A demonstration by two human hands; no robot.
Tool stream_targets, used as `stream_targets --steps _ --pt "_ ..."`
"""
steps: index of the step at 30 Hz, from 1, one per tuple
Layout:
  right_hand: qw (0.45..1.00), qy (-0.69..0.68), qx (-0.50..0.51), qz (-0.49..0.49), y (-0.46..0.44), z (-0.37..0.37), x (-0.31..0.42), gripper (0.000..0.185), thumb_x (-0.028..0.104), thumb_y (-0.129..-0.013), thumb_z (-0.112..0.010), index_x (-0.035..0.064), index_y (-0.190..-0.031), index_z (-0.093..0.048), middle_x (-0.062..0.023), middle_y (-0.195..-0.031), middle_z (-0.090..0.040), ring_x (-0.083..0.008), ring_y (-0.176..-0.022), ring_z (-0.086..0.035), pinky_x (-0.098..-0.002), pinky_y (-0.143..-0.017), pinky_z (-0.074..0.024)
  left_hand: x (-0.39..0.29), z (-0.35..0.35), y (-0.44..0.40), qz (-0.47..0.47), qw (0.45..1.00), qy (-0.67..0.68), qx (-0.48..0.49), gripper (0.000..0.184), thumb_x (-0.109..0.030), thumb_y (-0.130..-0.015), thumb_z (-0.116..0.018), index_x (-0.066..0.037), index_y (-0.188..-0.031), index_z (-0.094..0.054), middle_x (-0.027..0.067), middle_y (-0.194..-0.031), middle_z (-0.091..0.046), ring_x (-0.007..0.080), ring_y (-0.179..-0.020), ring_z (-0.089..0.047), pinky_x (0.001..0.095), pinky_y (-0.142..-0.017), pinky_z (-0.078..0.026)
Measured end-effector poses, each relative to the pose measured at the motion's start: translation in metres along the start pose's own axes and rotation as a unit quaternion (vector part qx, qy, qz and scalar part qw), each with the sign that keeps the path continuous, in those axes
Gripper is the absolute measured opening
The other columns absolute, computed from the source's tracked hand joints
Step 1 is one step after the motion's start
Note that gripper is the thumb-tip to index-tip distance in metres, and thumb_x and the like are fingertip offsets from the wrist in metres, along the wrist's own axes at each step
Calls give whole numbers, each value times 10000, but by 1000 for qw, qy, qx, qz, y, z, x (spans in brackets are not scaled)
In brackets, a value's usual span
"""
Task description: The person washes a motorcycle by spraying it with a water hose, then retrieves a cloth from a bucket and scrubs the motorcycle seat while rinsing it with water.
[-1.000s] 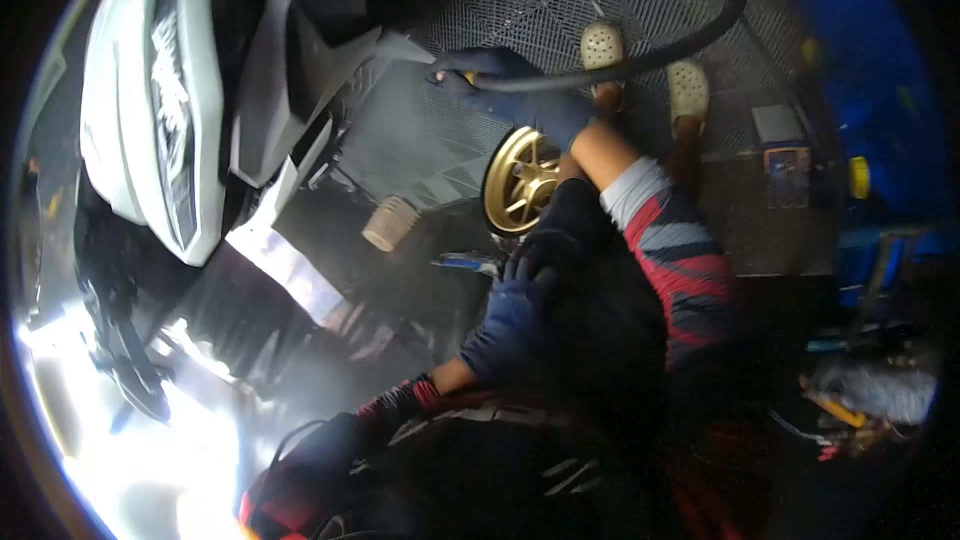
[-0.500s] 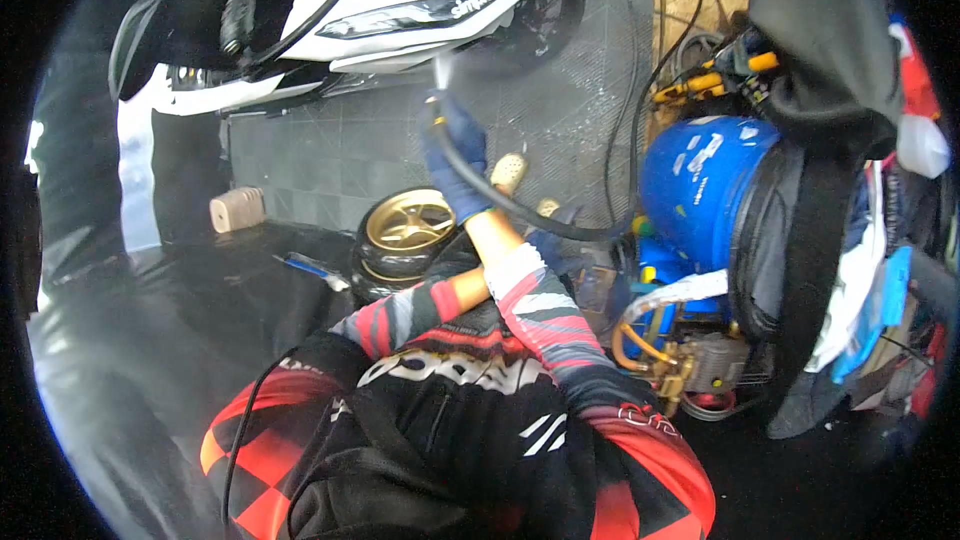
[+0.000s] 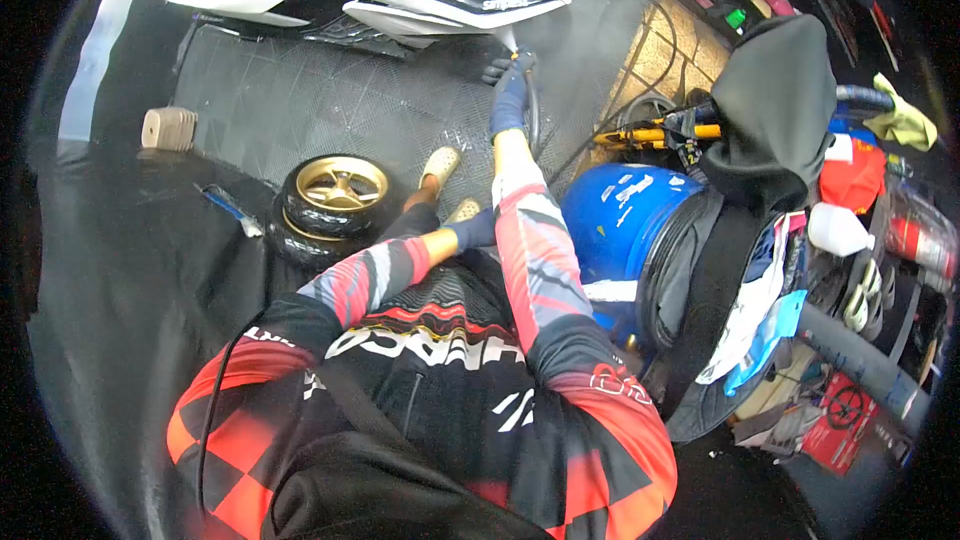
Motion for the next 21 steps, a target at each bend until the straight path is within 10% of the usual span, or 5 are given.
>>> stream_targets --steps 3,6,8,11,21 --pt "986 105 -128 -21 32 -42 -24 442 556 -913 -443 139 -769 -459 -18 -617 -504 -149 -517 -441 -384 -525 -382 27 37 13 124 986 -10 113 425 -375 -913 -542 -47 -1171 -626 242 -1177 -638 401 -1079 -616 457 -911 -494" --pt "994 19 -10 -112 27 -86 -85 459 574 -922 -466 152 -746 -431 5 -597 -425 -140 -484 -379 -351 -483 -329 -21 111 31 -7 981 167 -95 420 -365 -918 -540 -31 -1158 -626 255 -1096 -655 415 -1015 -633 464 -894 -500" --pt "996 15 -61 -60 31 -96 -111 400 538 -931 -499 141 -883 -478 -23 -620 -442 -154 -478 -419 -340 -451 -362 57 53 46 107 970 -148 159 395 -348 -920 -556 -20 -1129 -625 249 -1047 -659 424 -1004 -625 461 -890 -496" --pt "994 53 -97 9 73 -135 -114 301 446 -948 -514 159 -1024 -465 -34 -622 -439 -157 -477 -436 -318 -422 -365 135 76 93 100 953 241 -153 386 -360 -917 -562 -30 -1105 -634 226 -1005 -670 406 -988 -631 456 -860 -497" --pt "982 110 -21 149 101 -244 -101 291 282 -941 -550 6 -1034 -535 -54 -643 -502 -147 -499 -493 -255 -443 -421 87 167 116 186 977 60 -86 341 -361 -867 -586 -46 -955 -683 221 -946 -678 382 -944 -651 461 -815 -499"
Point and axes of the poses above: each hand's wrist, its own y-axis away from the middle knuckle, its own z-axis out of the back of the hand, x = y × z, the point moved 10 cm from there along -y, towards the middle knuckle
